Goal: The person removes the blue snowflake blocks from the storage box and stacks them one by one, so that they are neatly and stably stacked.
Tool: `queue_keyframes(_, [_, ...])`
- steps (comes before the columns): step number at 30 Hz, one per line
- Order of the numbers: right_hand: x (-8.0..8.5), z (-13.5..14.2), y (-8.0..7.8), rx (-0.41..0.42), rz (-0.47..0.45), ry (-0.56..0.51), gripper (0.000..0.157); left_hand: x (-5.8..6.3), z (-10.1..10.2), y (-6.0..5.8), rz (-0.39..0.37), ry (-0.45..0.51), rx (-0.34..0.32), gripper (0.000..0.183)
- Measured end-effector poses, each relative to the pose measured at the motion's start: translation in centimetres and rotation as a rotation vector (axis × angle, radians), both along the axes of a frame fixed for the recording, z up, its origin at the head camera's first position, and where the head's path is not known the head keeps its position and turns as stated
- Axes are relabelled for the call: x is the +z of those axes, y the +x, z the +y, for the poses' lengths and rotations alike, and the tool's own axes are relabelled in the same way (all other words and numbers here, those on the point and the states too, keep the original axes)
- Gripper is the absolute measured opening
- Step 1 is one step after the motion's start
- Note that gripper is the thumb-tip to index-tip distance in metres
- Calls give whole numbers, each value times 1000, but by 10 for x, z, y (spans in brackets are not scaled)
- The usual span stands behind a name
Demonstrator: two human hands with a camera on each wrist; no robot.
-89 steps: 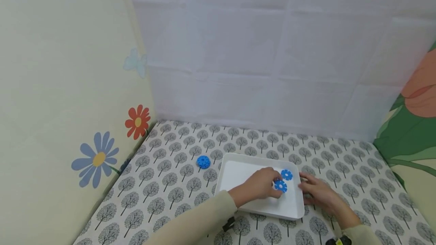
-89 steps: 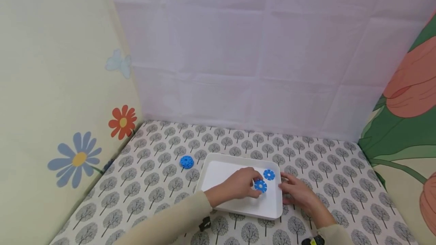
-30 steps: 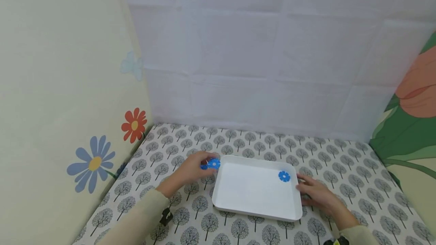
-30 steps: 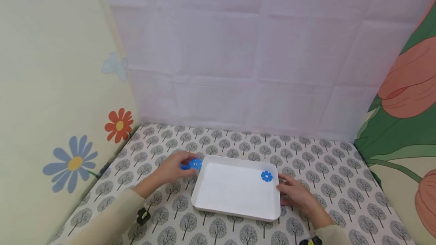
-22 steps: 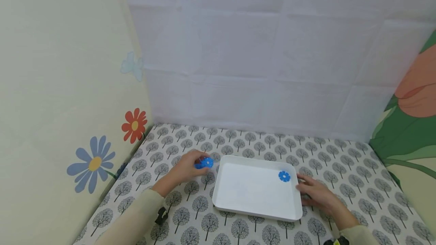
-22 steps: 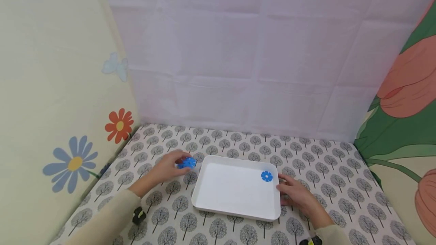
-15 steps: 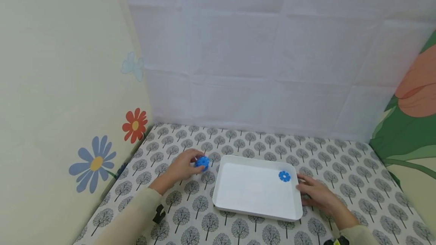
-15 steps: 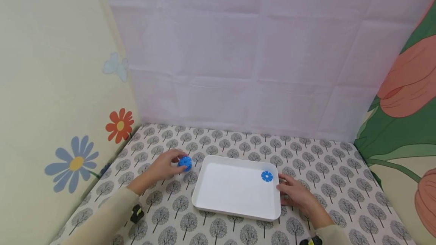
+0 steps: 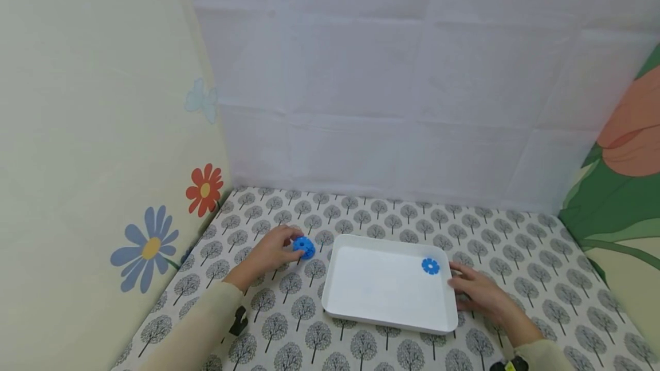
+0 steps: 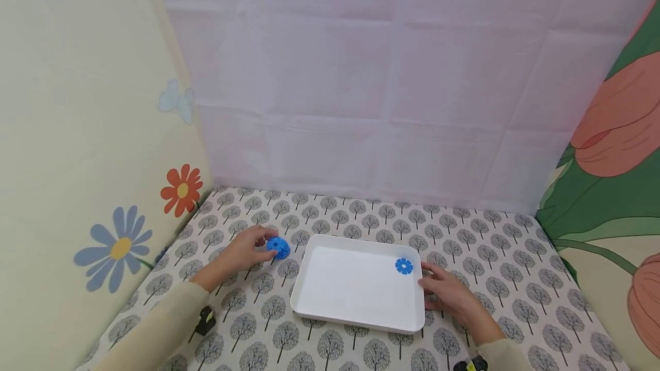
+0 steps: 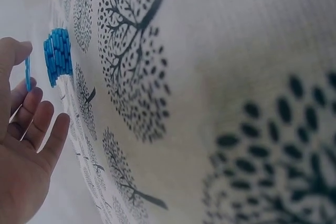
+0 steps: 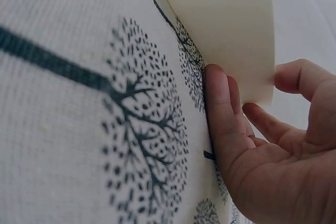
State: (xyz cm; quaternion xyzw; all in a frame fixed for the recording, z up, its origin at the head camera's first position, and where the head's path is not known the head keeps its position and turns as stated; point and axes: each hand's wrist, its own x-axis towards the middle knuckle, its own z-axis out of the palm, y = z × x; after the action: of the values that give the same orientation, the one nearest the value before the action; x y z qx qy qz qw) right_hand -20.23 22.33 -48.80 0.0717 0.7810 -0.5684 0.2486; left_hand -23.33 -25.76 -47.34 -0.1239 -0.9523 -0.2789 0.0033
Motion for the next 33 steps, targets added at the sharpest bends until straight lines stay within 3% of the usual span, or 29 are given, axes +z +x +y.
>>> queue_keyframes(33, [-3, 1, -1, -1, 15, 6, 68, -5, 3, -7, -75, -14, 31, 44])
